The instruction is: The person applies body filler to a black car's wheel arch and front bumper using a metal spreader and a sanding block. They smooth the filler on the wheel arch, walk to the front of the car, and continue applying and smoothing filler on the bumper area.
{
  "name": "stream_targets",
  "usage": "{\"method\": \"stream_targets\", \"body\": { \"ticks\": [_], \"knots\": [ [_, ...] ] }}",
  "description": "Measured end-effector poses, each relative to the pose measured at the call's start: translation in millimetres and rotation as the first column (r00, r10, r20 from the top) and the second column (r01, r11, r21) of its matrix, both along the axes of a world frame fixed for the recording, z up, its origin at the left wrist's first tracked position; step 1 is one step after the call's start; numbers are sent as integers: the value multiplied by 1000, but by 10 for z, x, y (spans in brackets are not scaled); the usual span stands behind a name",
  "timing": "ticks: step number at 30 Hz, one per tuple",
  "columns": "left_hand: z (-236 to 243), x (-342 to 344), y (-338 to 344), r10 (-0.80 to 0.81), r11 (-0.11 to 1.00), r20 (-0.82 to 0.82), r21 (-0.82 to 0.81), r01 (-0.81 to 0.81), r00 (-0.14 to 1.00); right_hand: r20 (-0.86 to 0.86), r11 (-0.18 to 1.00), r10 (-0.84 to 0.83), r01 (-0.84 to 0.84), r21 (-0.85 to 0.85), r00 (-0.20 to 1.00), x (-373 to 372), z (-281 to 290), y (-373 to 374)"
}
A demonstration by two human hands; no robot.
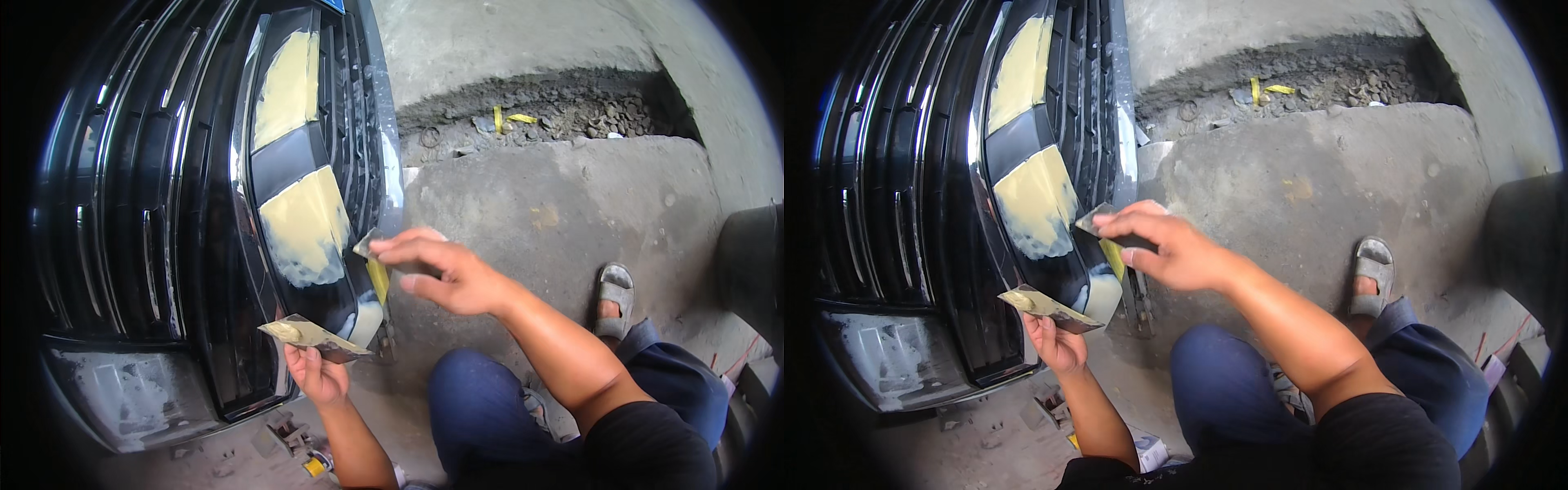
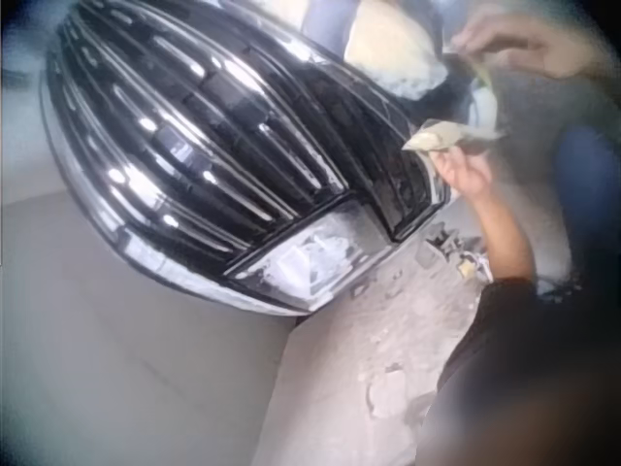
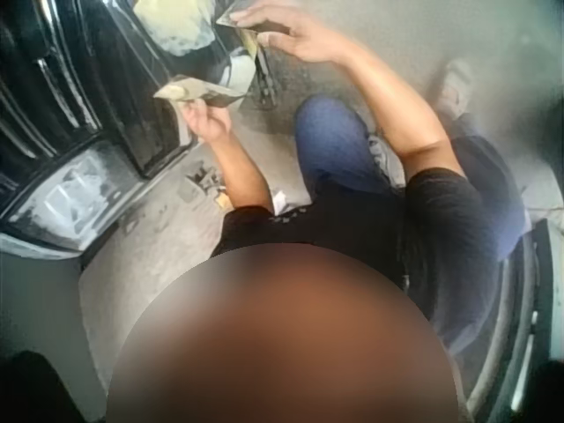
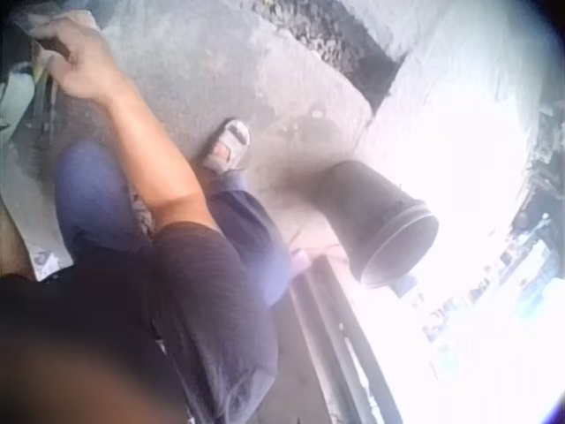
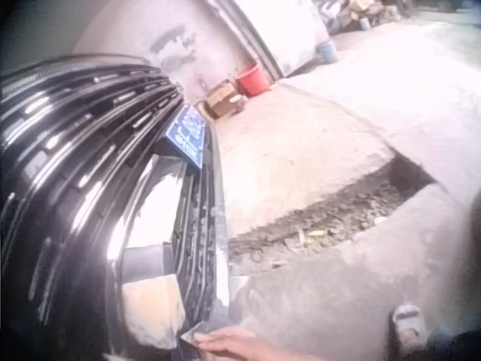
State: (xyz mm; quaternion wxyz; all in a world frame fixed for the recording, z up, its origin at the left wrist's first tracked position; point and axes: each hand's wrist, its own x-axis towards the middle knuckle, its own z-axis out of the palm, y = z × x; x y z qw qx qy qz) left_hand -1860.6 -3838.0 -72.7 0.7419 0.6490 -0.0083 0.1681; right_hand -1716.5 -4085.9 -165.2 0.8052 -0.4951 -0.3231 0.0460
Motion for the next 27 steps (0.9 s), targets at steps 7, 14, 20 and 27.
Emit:
{"method": "stream_targets", "body": {
  "ticks": [7, 14, 20, 27],
  "knots": [
    [14, -77, -404, -70, 978, -198, -204, 29, 978, -426, 808, 495, -221, 546, 757, 34, 236, -250],
    [42, 40, -883, -197, 940, -325, -331, 84, 925, -346, 676, 617, -251, 693, 707, -219, 404, 37],
    [25, -185, -711, -155, 960, -232, -264, 91, 960, -267, 690, 476, -167, 705, 838, -73, 439, 43],
    [92, -452, -377, -146, 976, -180, -187, 112, 973, -161, 949, -303, 281, -143, 939, 441, 629, 318]
  ]
}}
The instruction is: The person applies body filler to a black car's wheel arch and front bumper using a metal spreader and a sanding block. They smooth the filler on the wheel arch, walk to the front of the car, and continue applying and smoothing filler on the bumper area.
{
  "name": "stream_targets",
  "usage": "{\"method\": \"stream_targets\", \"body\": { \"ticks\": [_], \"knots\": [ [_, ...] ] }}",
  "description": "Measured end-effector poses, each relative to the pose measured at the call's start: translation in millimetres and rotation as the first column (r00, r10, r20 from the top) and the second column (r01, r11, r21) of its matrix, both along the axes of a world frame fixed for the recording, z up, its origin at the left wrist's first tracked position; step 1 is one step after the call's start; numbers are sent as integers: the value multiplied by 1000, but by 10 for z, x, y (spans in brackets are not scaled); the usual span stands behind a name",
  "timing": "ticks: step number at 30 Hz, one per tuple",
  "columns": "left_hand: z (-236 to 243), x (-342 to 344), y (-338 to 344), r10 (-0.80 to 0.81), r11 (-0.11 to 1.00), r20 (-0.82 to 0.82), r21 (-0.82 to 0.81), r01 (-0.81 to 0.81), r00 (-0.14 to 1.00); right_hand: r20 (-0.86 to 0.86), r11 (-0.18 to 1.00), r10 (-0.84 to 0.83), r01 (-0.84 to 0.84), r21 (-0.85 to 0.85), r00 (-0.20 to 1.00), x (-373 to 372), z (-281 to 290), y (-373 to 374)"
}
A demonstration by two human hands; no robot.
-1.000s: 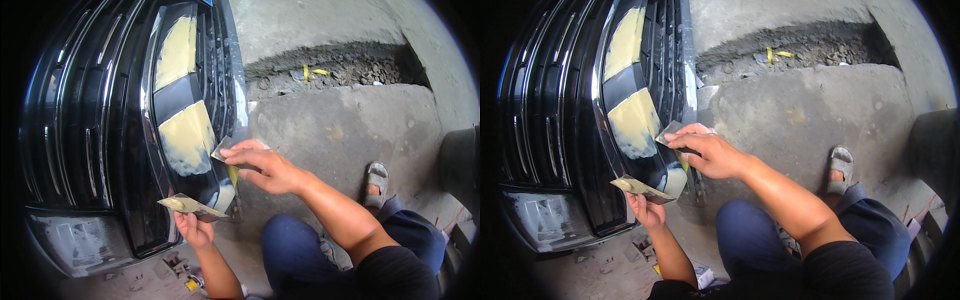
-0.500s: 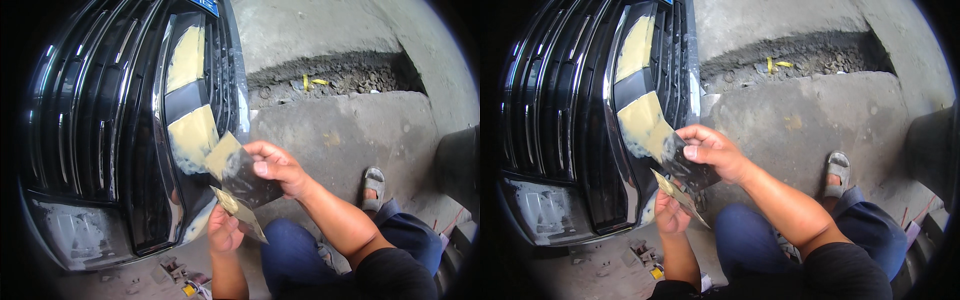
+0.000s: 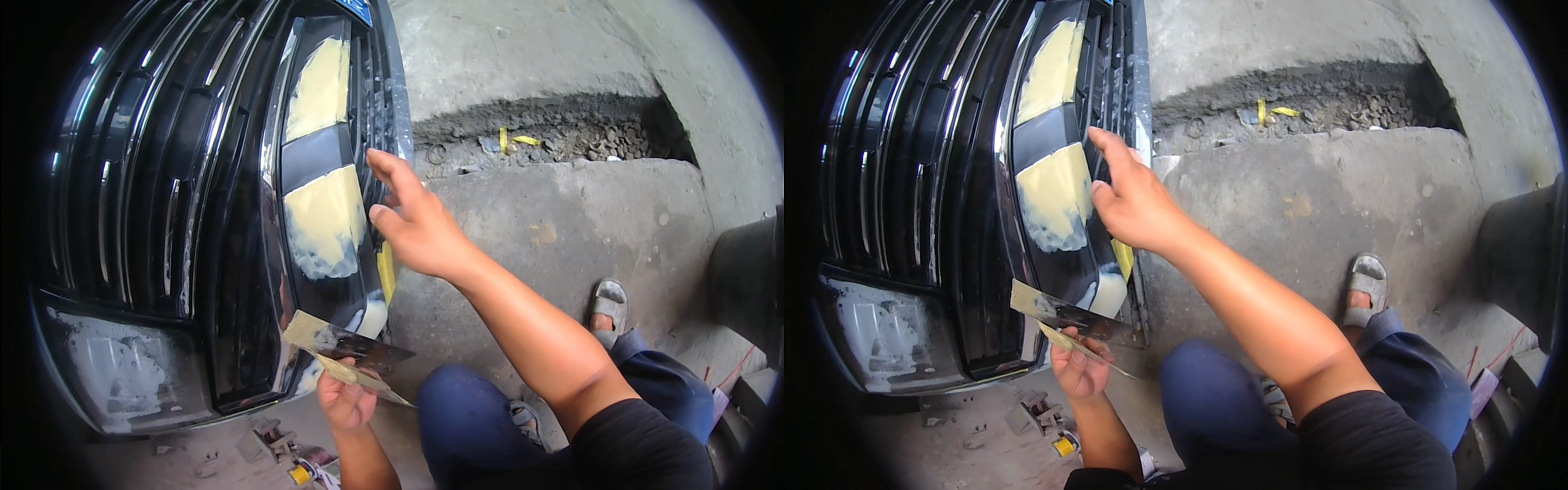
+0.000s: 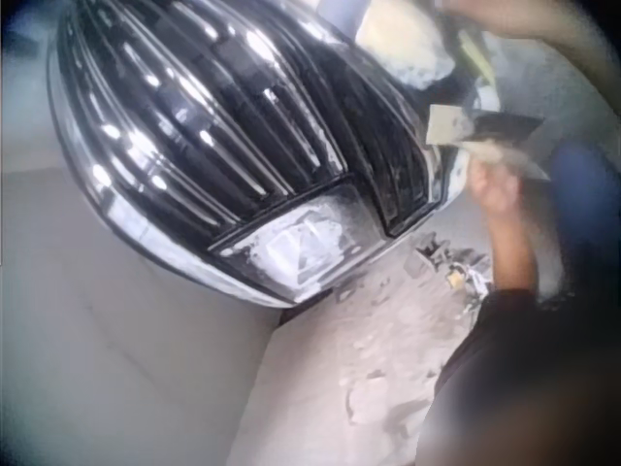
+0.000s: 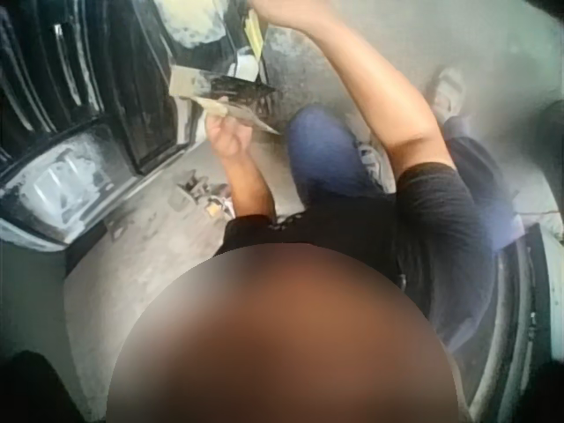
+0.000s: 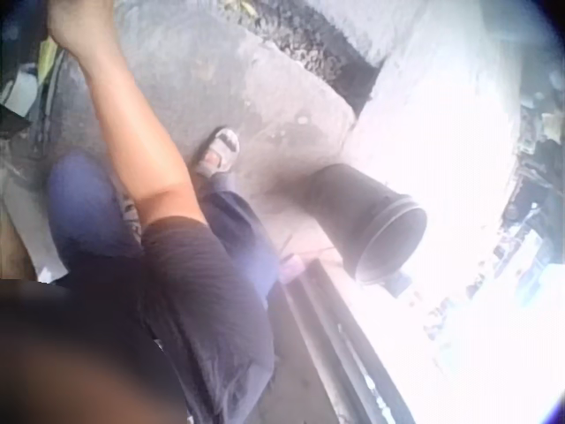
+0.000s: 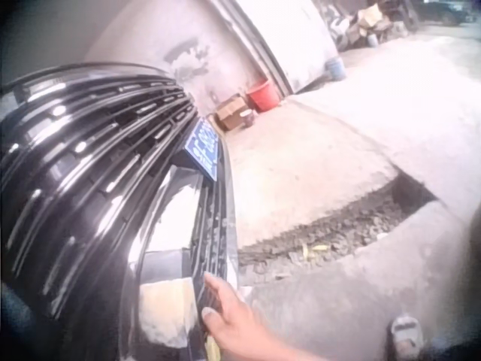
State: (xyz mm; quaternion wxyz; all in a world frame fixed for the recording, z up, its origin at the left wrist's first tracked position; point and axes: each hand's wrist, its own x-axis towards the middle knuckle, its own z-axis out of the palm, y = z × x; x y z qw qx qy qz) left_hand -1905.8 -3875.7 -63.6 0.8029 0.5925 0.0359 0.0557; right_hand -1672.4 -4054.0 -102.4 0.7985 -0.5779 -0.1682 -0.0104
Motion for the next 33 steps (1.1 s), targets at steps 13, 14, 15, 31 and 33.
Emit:
{"method": "stream_targets", "body": {
  "ticks": [13, 14, 15, 31, 33],
  "knots": [
    [22, -90, 8, -42, 999, 19, -19, 43, 999, -172, 996, 84, -76, 49, 982, -685, -165, 280],
    [26, -80, -5, -42, 999, 20, -24, 43, 999, -185, 995, 94, -88, 44, 978, -710, -184, 261],
    [33, -76, -9, -45, 999, 23, -19, 45, 999, -228, 992, 126, -118, 45, 965, -707, -182, 215],
    [75, -225, 70, 2, 1000, 20, -20, -2, 1000, 406, 921, -180, 298, -249, 896, -154, 181, 255],
    [90, -232, 46, 30, 998, 7, -57, -29, 1000, 480, 909, -164, 321, -265, 862, -195, 143, 269]
  ]
}}
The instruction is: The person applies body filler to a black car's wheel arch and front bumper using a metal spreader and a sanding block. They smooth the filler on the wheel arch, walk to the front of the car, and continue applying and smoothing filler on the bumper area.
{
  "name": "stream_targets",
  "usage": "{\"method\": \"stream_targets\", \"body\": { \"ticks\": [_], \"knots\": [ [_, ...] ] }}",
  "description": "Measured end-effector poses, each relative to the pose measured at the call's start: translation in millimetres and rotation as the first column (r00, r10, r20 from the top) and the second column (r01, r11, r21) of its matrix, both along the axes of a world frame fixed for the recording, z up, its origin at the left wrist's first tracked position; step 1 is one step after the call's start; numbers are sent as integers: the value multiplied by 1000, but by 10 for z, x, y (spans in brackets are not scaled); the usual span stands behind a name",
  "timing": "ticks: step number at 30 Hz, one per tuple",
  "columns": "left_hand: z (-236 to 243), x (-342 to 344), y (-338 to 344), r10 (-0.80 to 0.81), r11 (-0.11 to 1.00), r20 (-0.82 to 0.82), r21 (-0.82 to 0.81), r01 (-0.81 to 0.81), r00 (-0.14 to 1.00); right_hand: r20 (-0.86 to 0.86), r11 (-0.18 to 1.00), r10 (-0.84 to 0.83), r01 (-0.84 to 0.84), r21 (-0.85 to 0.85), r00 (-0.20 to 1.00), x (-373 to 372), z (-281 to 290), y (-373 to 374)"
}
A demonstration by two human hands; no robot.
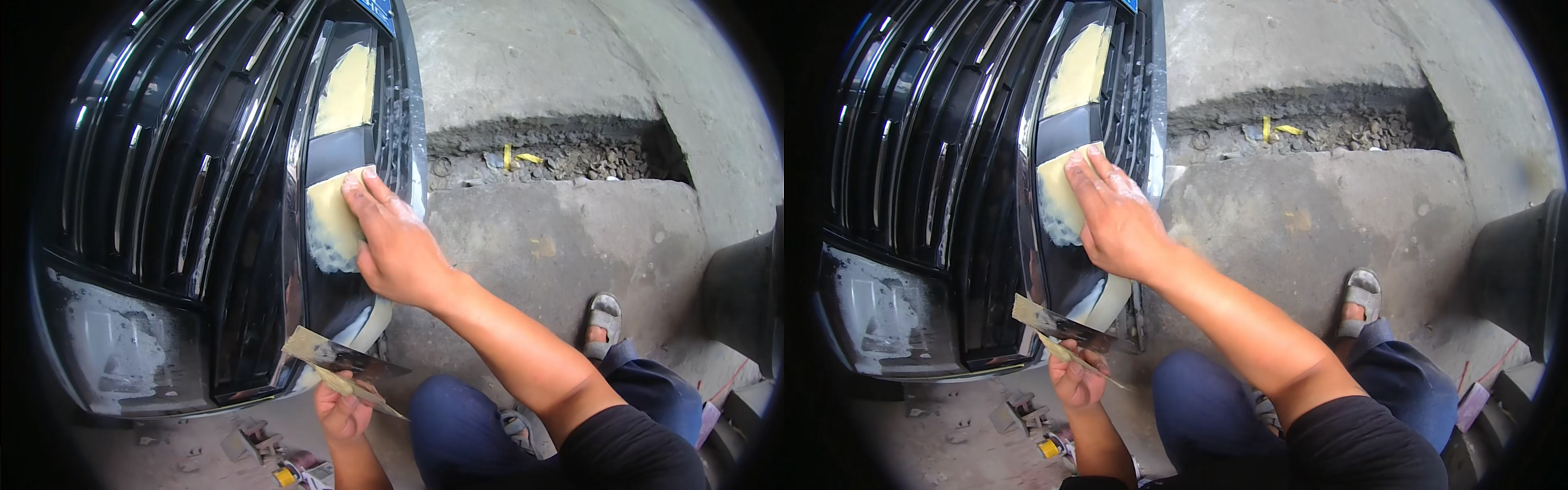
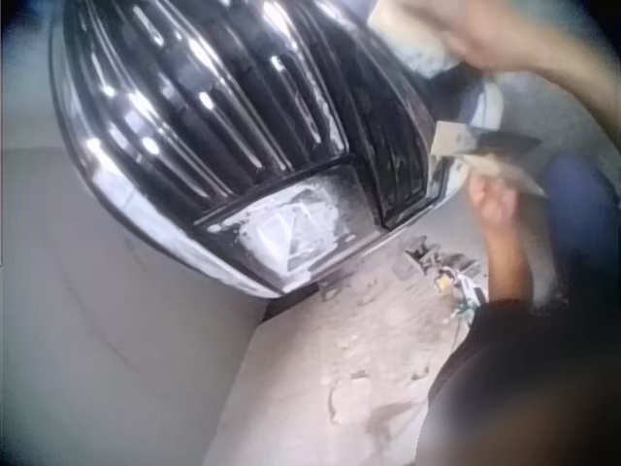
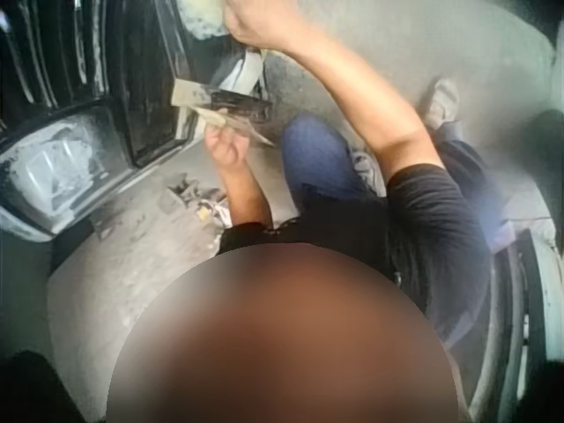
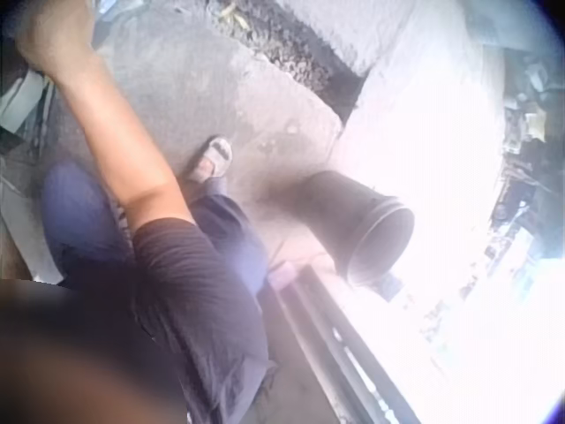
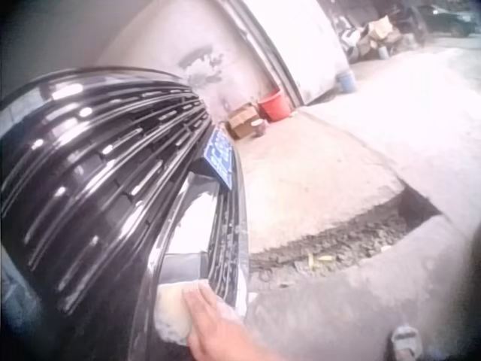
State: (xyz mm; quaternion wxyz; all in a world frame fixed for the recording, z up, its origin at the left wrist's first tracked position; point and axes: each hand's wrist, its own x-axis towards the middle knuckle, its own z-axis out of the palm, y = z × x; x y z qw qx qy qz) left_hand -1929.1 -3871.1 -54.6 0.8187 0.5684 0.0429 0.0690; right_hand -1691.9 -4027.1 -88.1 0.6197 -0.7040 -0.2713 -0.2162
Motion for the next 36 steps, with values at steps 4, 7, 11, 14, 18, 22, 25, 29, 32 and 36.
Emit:
{"method": "stream_targets", "body": {
  "ticks": [4, 7, 11, 14, 18, 22, 25, 29, 32, 36],
  "knots": [
    [-14, -27, -2, 27, 1000, -12, -13, -27, 1000, 32, 998, 19, -17, -58, 999, -229, -126, 23],
    [-64, -34, 59, 2, 1000, -12, 28, -1, 1000, 39, 998, 29, -27, -48, 999, -429, -271, 58],
    [-73, -13, 7, 26, 1000, -24, 2, -26, 999, 26, 995, 92, -91, -45, 995, -717, -380, 23],
    [-89, -36, -2, 64, 998, -38, 4, -63, 997, 55, 992, 125, -123, -39, 991, -742, -445, -59],
    [-94, -72, 13, 48, 999, -29, 8, -48, 998, 41, 999, 35, -33, -43, 999, -474, -241, -106],
    [-122, -140, 32, 56, 998, -34, -2, -56, 998, 23, 990, 96, -93, -108, 995, -695, -339, 60],
    [-170, -175, 102, 43, 999, -23, -17, -43, 999, 52, 974, 179, -170, -148, 982, -1027, -501, 58],
    [-185, -240, 167, 53, 997, 14, -52, -53, 998, 150, 974, 138, -106, -200, 979, -868, -391, -75],
    [-256, -316, 199, 59, 995, 6, -77, -59, 998, 182, 968, 21, 26, -250, 983, -470, -77, -131],
    [-345, -471, 253, 78, 993, 8, -87, -77, 997, 208, 917, -45, 123, -380, 977, -77, 241, 2]
  ]
}}
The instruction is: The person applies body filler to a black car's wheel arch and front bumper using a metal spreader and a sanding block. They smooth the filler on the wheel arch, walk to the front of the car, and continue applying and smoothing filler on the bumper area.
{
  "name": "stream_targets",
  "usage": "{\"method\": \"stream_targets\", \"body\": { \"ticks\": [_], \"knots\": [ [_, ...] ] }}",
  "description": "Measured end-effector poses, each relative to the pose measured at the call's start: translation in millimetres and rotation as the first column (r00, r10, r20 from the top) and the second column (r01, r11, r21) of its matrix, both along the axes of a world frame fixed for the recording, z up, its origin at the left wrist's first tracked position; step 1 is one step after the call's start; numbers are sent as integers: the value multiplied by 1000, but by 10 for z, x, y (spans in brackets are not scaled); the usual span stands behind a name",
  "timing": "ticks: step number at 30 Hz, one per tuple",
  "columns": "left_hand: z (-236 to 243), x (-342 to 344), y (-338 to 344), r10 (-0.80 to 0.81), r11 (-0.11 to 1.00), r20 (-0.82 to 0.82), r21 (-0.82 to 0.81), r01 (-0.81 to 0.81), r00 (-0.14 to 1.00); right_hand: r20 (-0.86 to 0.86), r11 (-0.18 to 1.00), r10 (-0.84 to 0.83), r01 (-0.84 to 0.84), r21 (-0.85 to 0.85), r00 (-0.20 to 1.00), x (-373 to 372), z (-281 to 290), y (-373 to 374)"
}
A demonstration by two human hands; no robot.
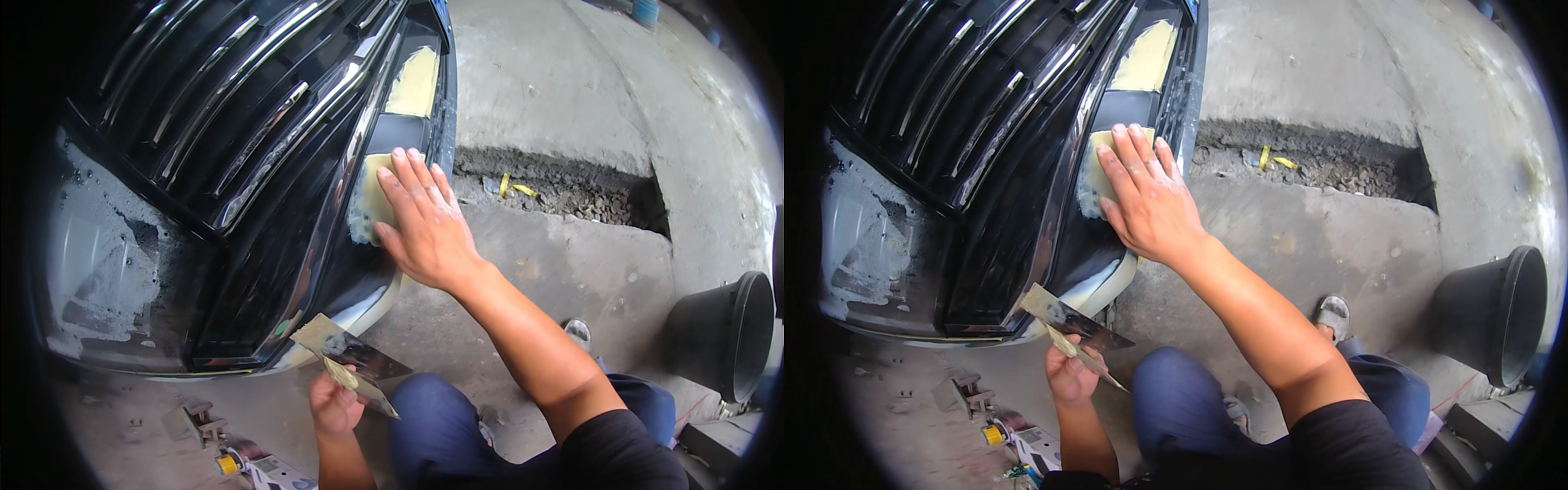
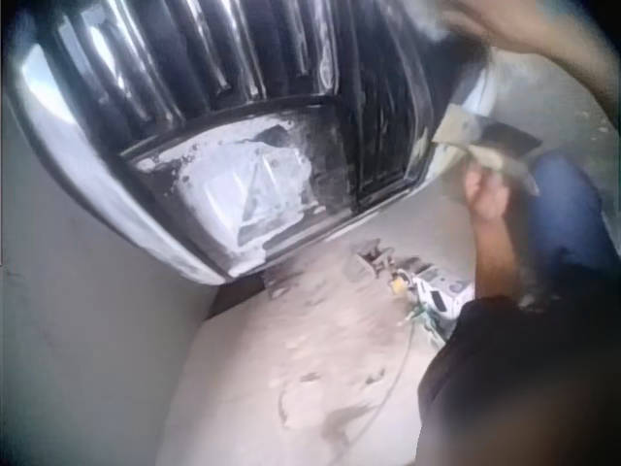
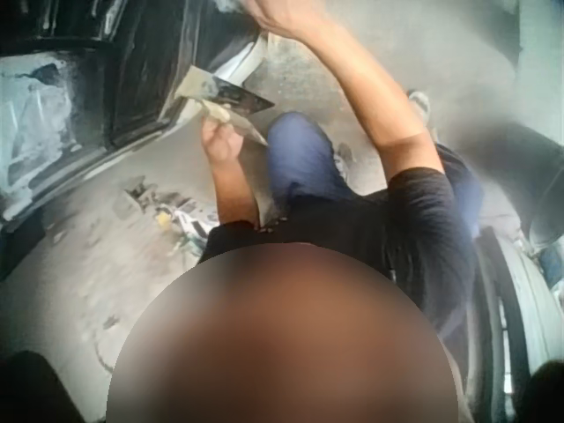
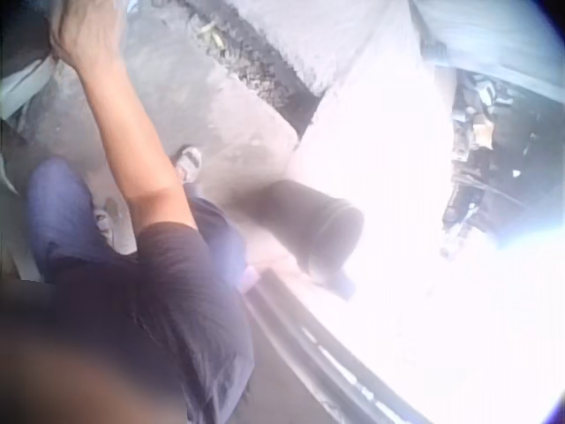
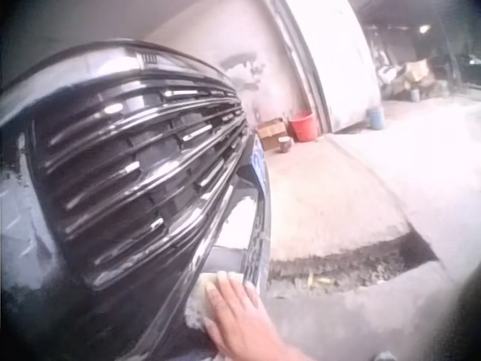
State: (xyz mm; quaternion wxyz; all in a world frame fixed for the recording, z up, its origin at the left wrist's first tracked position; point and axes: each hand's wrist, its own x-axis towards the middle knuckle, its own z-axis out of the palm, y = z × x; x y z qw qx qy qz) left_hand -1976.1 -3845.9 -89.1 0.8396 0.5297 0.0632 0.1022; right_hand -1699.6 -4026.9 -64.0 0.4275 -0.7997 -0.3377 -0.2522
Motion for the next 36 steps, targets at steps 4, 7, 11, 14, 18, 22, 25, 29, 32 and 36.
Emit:
{"method": "stream_targets", "body": {
  "ticks": [4, 7, 11, 14, 18, 22, 25, 29, 32, 36],
  "knots": [
    [-6, -50, 26, -15, 999, 9, -41, 16, 1000, 28, 999, -4, 5, -38, 1000, 15, 57, 205],
    [-34, -74, 54, -18, 998, 8, -67, 19, 1000, 9, 991, 95, -93, -95, 995, -142, 63, 212],
    [-76, -63, 84, -23, 997, -11, -71, 22, 1000, 26, 968, 186, -179, -175, 982, -434, -79, 199],
    [-57, 12, 60, -35, 996, 6, -79, 35, 999, 5, 947, 266, -260, -191, 964, -698, -272, 158],
    [-55, 51, 60, -35, 996, 10, -86, 36, 999, -74, 966, 241, -247, -74, 968, -849, -507, 95],
    [-107, 15, 104, -50, 995, 15, -88, 51, 999, -147, 992, 65, -48, 118, 987, -439, -321, 194],
    [-134, -52, 135, -58, 994, 24, -92, 60, 998, -288, 953, 69, 22, 302, 955, -295, -153, 301],
    [-138, -117, 146, -70, 993, 22, -91, 71, 997, -434, 904, 156, 49, 425, 887, -686, -274, 388],
    [-94, -136, 87, -52, 993, -15, -107, 50, 999, -492, 918, 226, -14, 397, 841, -1129, -391, 347],
    [105, -40, -56, -206, 942, 24, -265, 205, 978, -643, 940, 272, -53, 338, 716, -1376, -318, 52]
  ]
}}
